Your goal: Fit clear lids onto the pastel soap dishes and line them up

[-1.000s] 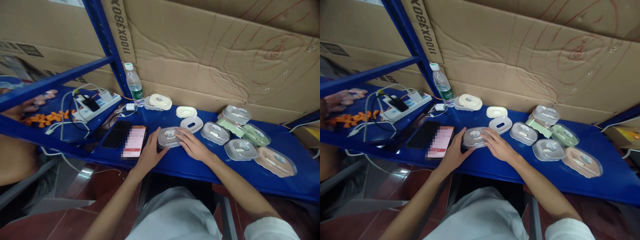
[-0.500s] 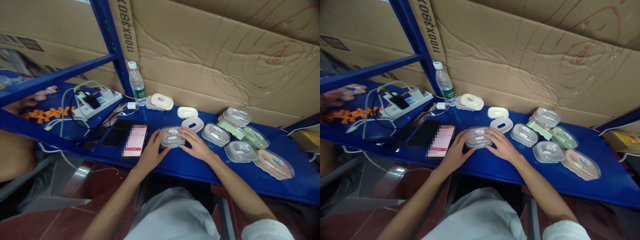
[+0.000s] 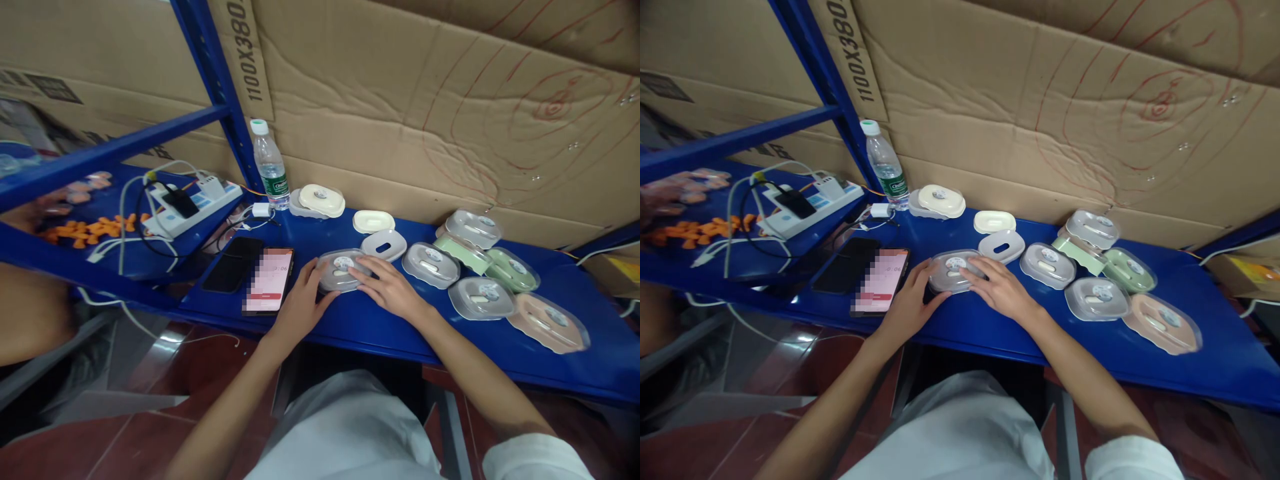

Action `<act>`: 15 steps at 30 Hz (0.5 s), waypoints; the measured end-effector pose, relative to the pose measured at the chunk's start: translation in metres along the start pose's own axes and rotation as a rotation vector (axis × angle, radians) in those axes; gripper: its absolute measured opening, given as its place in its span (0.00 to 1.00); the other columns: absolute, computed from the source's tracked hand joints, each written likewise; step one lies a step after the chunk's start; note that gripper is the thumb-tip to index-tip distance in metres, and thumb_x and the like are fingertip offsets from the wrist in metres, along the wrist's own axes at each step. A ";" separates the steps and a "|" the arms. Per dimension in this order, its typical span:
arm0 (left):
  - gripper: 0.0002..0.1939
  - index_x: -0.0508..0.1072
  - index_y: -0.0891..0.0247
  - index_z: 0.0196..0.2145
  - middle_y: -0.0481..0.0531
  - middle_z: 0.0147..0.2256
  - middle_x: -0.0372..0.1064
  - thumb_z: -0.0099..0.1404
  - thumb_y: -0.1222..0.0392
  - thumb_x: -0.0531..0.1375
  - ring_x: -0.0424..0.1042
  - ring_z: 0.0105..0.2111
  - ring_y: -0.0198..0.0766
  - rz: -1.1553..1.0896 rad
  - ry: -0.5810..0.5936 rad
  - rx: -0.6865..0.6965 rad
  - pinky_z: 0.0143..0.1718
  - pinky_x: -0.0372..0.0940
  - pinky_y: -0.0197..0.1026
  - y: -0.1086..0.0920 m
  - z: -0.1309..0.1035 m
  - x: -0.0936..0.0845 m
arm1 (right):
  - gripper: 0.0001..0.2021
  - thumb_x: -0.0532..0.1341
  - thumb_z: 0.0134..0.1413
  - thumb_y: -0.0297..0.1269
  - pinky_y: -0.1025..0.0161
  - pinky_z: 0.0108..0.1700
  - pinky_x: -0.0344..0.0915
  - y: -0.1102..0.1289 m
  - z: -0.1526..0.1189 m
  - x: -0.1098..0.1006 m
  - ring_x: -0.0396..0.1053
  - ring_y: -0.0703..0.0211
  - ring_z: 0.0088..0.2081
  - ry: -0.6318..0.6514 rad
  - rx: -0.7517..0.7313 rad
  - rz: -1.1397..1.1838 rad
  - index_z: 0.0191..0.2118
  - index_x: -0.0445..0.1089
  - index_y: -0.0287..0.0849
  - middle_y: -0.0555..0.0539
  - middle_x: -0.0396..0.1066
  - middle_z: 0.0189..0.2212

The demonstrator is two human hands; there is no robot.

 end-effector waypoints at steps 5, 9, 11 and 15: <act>0.32 0.59 0.54 0.70 0.64 0.69 0.59 0.75 0.48 0.63 0.67 0.67 0.57 -0.003 -0.008 -0.001 0.64 0.69 0.59 -0.001 0.001 -0.001 | 0.24 0.57 0.75 0.40 0.39 0.70 0.65 -0.001 0.001 -0.001 0.64 0.45 0.70 -0.006 0.014 0.045 0.72 0.63 0.54 0.41 0.67 0.68; 0.32 0.59 0.55 0.70 0.64 0.69 0.59 0.74 0.50 0.63 0.67 0.67 0.57 -0.007 -0.006 -0.001 0.64 0.69 0.59 -0.002 0.001 -0.002 | 0.25 0.57 0.75 0.41 0.38 0.70 0.64 -0.003 0.000 0.001 0.64 0.45 0.70 -0.004 0.024 0.069 0.73 0.61 0.56 0.41 0.67 0.68; 0.32 0.59 0.56 0.70 0.64 0.69 0.59 0.74 0.50 0.64 0.67 0.68 0.57 -0.007 -0.009 0.001 0.64 0.69 0.59 -0.003 0.001 -0.002 | 0.25 0.57 0.75 0.41 0.38 0.71 0.64 -0.003 0.000 0.002 0.63 0.45 0.70 -0.005 0.022 0.067 0.73 0.61 0.56 0.41 0.67 0.68; 0.32 0.59 0.56 0.69 0.64 0.69 0.59 0.74 0.50 0.64 0.67 0.67 0.57 -0.003 -0.004 -0.009 0.64 0.69 0.59 -0.002 0.001 -0.001 | 0.26 0.57 0.74 0.40 0.40 0.71 0.64 -0.002 0.000 0.001 0.63 0.45 0.70 -0.006 0.015 0.061 0.73 0.61 0.55 0.41 0.66 0.68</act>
Point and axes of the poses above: each hand's wrist, its own z-axis towards the middle knuckle, its own x-axis out of the palm, y = z × x, the point moved 10 cm from there along z, towards the middle knuckle
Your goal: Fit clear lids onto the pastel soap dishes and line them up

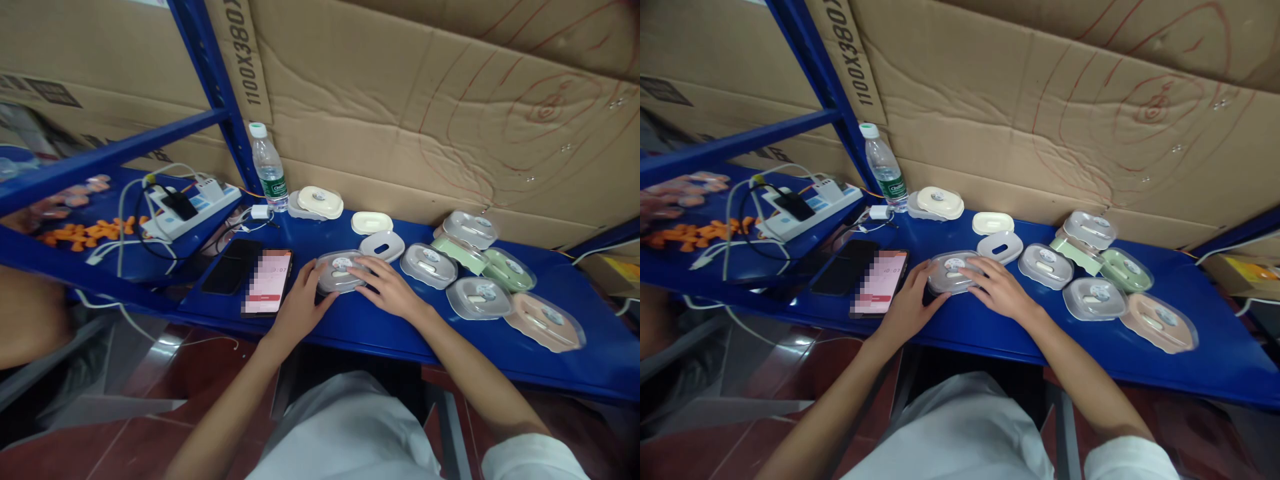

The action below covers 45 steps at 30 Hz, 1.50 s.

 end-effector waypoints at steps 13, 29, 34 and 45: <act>0.32 0.57 0.54 0.71 0.64 0.69 0.57 0.75 0.50 0.62 0.67 0.68 0.56 -0.009 0.007 0.062 0.64 0.69 0.58 -0.006 -0.001 0.000 | 0.37 0.65 0.69 0.45 0.34 0.72 0.59 -0.004 -0.001 0.004 0.50 0.38 0.76 0.045 0.045 -0.035 0.77 0.51 0.57 0.39 0.52 0.76; 0.39 0.42 0.53 0.77 0.64 0.78 0.37 0.78 0.52 0.58 0.45 0.77 0.56 -0.030 -0.122 0.220 0.73 0.56 0.61 -0.060 0.033 -0.017 | 0.36 0.64 0.68 0.50 0.36 0.73 0.57 -0.031 0.013 -0.058 0.52 0.38 0.75 -0.091 0.077 -0.167 0.76 0.54 0.55 0.41 0.53 0.75; 0.42 0.44 0.59 0.77 0.71 0.77 0.40 0.76 0.46 0.59 0.44 0.77 0.60 0.029 0.131 0.221 0.73 0.51 0.63 -0.084 0.078 0.040 | 0.39 0.68 0.62 0.49 0.33 0.69 0.59 -0.135 0.023 -0.103 0.56 0.30 0.72 0.000 0.437 -0.366 0.74 0.58 0.47 0.36 0.55 0.74; 0.49 0.61 0.61 0.72 0.74 0.70 0.59 0.66 0.26 0.58 0.56 0.72 0.71 0.253 0.435 0.100 0.68 0.52 0.72 -0.062 0.150 0.104 | 0.42 0.73 0.55 0.45 0.47 0.64 0.65 -0.220 0.025 -0.087 0.69 0.37 0.64 0.350 0.683 -0.433 0.72 0.61 0.44 0.33 0.67 0.67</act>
Point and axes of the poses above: each hand's wrist, its own z-axis towards the middle knuckle, its own x-axis out of the palm, y = z × x, the point moved 10 cm from there along z, towards the middle knuckle
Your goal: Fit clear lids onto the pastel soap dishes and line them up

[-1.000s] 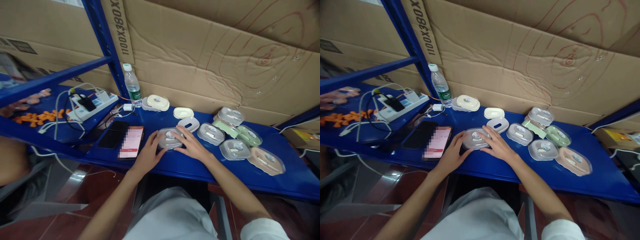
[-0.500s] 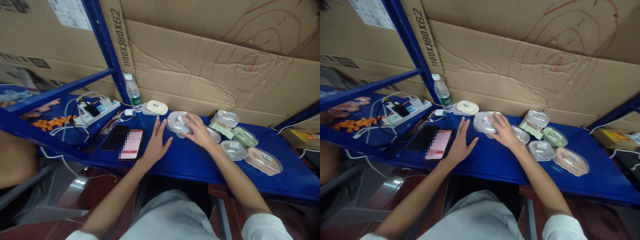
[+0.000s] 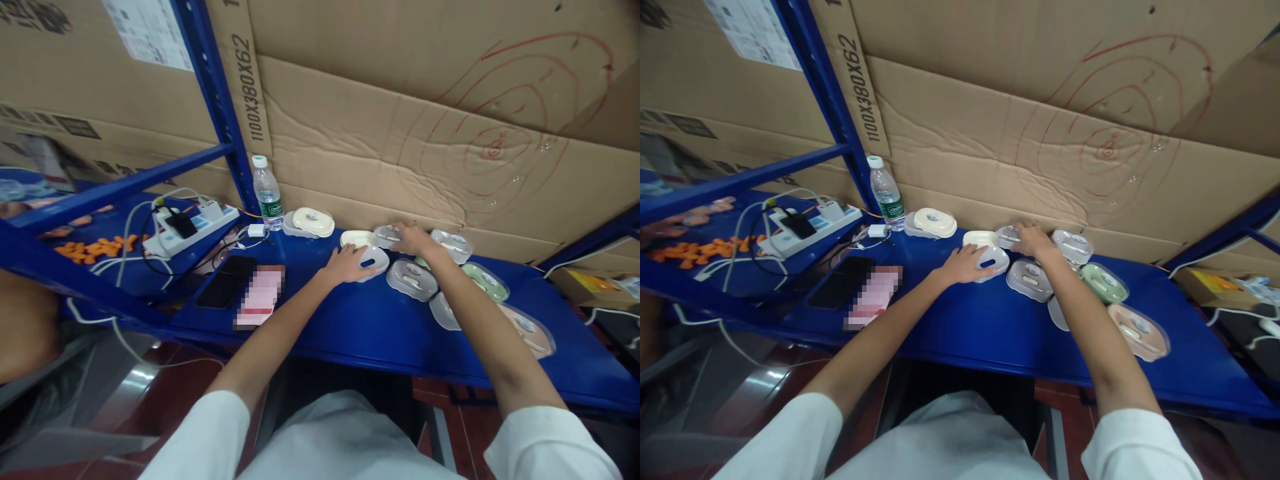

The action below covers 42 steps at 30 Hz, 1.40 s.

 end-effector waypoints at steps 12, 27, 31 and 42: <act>0.36 0.60 0.58 0.72 0.67 0.74 0.53 0.75 0.39 0.58 0.57 0.73 0.62 0.015 -0.275 0.087 0.67 0.63 0.64 0.006 -0.164 -0.003 | 0.34 0.68 0.62 0.34 0.32 0.69 0.57 0.051 -0.037 0.002 0.57 0.29 0.72 -0.011 -0.052 0.044 0.71 0.62 0.41 0.29 0.56 0.73; 0.21 0.71 0.54 0.58 0.60 0.67 0.62 0.71 0.53 0.67 0.68 0.65 0.55 -0.170 -0.561 0.044 0.66 0.67 0.61 0.022 -0.214 -0.051 | 0.15 0.59 0.70 0.29 0.43 0.61 0.68 0.149 -0.109 0.046 0.75 0.47 0.58 -0.220 -0.579 0.526 0.56 0.77 0.46 0.40 0.79 0.53; 0.23 0.70 0.58 0.59 0.63 0.67 0.60 0.71 0.51 0.67 0.64 0.67 0.57 -0.156 -0.618 0.018 0.68 0.63 0.62 0.030 -0.181 -0.054 | 0.16 0.57 0.70 0.27 0.54 0.58 0.73 0.156 -0.122 0.039 0.77 0.54 0.54 -0.228 -0.624 0.590 0.55 0.77 0.47 0.44 0.80 0.51; 0.20 0.75 0.55 0.58 0.62 0.74 0.49 0.71 0.50 0.66 0.51 0.75 0.61 -0.085 -0.402 0.063 0.71 0.55 0.67 0.034 -0.133 -0.011 | 0.24 0.54 0.75 0.47 0.38 0.74 0.56 0.145 -0.120 0.032 0.53 0.41 0.75 -0.227 -0.485 0.485 0.71 0.64 0.50 0.41 0.53 0.76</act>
Point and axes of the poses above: each hand's wrist, its own z-axis towards the middle knuckle, its own x-axis out of the palm, y = z × x, the point moved 10 cm from there along z, towards the middle knuckle
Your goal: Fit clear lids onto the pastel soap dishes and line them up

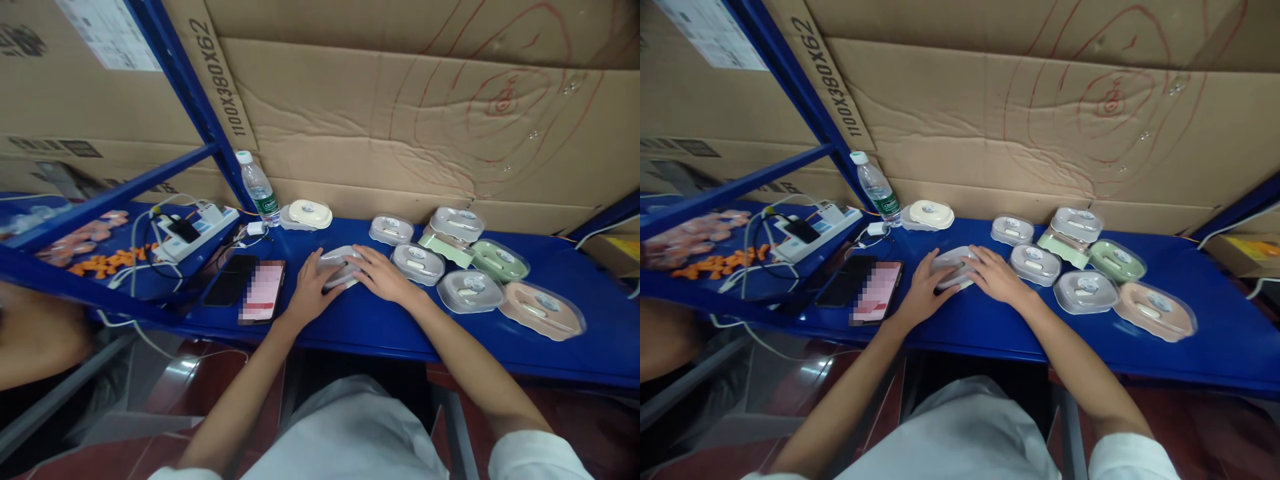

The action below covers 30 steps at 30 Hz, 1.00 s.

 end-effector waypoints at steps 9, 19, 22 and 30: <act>0.26 0.68 0.61 0.64 0.67 0.72 0.51 0.73 0.52 0.65 0.56 0.73 0.57 0.002 -0.032 0.008 0.71 0.60 0.60 -0.003 -0.006 0.000 | 0.26 0.64 0.69 0.47 0.46 0.70 0.65 -0.022 -0.003 0.011 0.61 0.43 0.72 -0.018 0.093 0.072 0.68 0.67 0.49 0.39 0.50 0.77; 0.17 0.75 0.62 0.58 0.69 0.69 0.58 0.76 0.55 0.60 0.63 0.69 0.60 0.175 -0.061 -0.012 0.66 0.67 0.59 -0.009 -0.009 0.000 | 0.24 0.66 0.67 0.49 0.44 0.67 0.70 -0.017 0.000 0.016 0.65 0.41 0.70 -0.003 0.063 -0.100 0.63 0.71 0.45 0.34 0.59 0.72; 0.15 0.75 0.62 0.56 0.67 0.67 0.64 0.76 0.57 0.59 0.63 0.69 0.60 0.180 -0.072 -0.030 0.66 0.67 0.60 -0.007 -0.011 -0.004 | 0.23 0.63 0.70 0.47 0.38 0.66 0.70 -0.004 0.003 0.026 0.63 0.37 0.71 0.020 0.036 -0.175 0.65 0.70 0.46 0.35 0.61 0.72; 0.14 0.77 0.56 0.55 0.61 0.64 0.69 0.74 0.62 0.60 0.66 0.67 0.61 0.143 -0.089 -0.035 0.60 0.71 0.62 -0.009 -0.018 -0.013 | 0.19 0.53 0.76 0.48 0.45 0.64 0.72 0.008 0.043 -0.008 0.76 0.45 0.60 0.124 -0.031 -0.303 0.59 0.77 0.50 0.42 0.77 0.60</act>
Point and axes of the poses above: each hand's wrist, its own z-axis towards the middle knuckle, its own x-axis out of the palm, y = z × x, the point moved 10 cm from there along z, towards the middle knuckle
